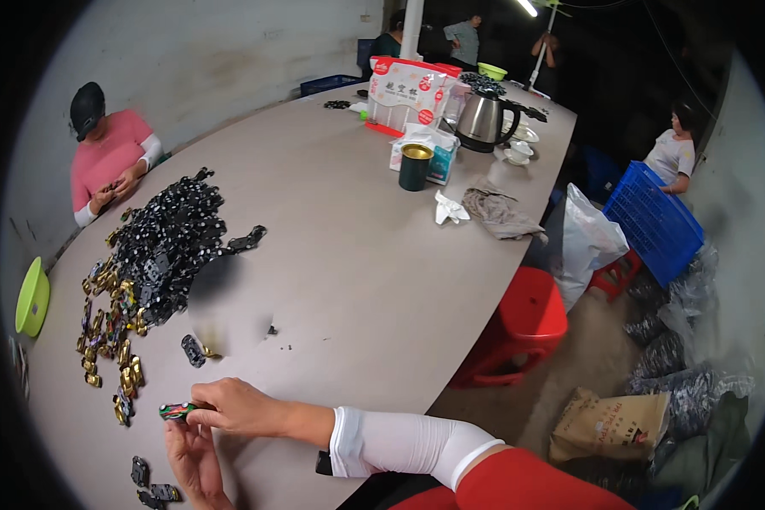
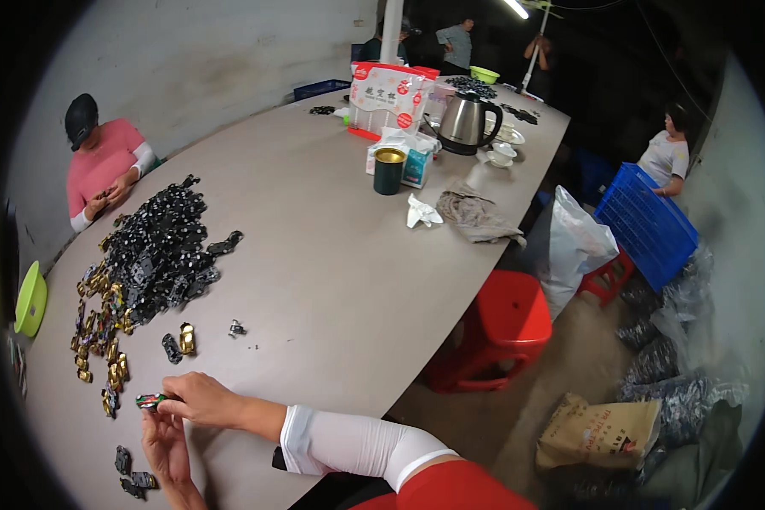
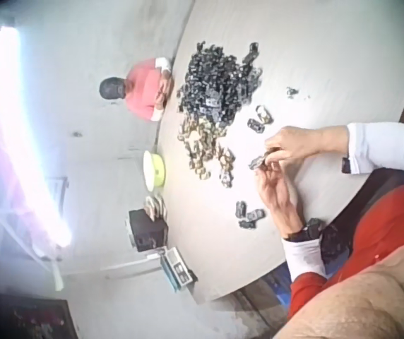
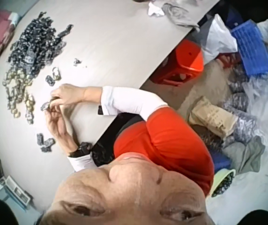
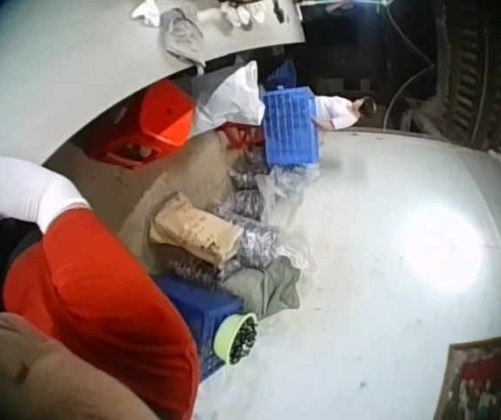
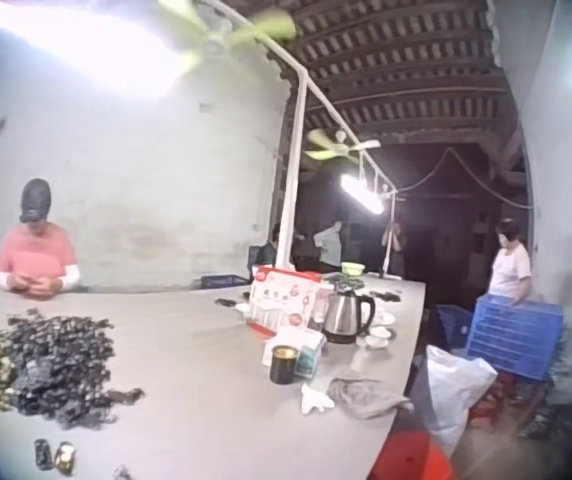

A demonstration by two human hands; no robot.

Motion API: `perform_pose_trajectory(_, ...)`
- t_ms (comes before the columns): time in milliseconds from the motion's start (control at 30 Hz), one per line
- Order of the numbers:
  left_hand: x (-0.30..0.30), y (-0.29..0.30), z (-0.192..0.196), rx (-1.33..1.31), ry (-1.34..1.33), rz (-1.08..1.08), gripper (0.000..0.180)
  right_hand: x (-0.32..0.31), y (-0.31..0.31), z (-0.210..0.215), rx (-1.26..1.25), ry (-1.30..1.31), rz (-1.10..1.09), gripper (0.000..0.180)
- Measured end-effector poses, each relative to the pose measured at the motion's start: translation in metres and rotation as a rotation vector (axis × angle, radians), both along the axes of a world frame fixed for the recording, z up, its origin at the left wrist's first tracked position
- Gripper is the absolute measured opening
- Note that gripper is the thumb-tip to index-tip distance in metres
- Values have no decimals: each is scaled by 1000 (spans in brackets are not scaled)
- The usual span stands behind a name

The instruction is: The person assembles small toy cars by hand at a table. They pick up a black chassis and a gold body, fit them together, and place the completed unit on the table. The process is repeated with multiple units from piles of parts.

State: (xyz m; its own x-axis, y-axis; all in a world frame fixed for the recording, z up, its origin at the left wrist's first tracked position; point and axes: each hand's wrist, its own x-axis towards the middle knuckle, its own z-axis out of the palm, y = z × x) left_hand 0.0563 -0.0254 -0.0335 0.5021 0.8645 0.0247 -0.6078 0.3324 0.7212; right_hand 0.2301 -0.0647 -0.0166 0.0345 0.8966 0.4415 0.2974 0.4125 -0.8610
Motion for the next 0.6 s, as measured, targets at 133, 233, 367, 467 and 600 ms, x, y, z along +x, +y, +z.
perform_pose_trajectory(133, 11, -5, 10, 356, 329, 117, 19, 3, -1, 4, -562, 553, 247, 50)
perform_pose_trajectory(233, 4, -6, 5, 503, 568, 149, 24, -11, 9, -12, -636, 853, 429, 50)
perform_pose_trajectory(367, 23, -24, 33, 230, 324, 83, 30, 2, 8, -20, -508, 953, 225, 26)
perform_pose_trajectory(467, 4, -8, 25, -49, 254, -16, 29, -2, 10, -15, -432, 866, 99, 18)
perform_pose_trajectory(600, -18, 19, -4, -44, 120, -242, 28, -12, 18, -23, -357, 780, 53, 21)
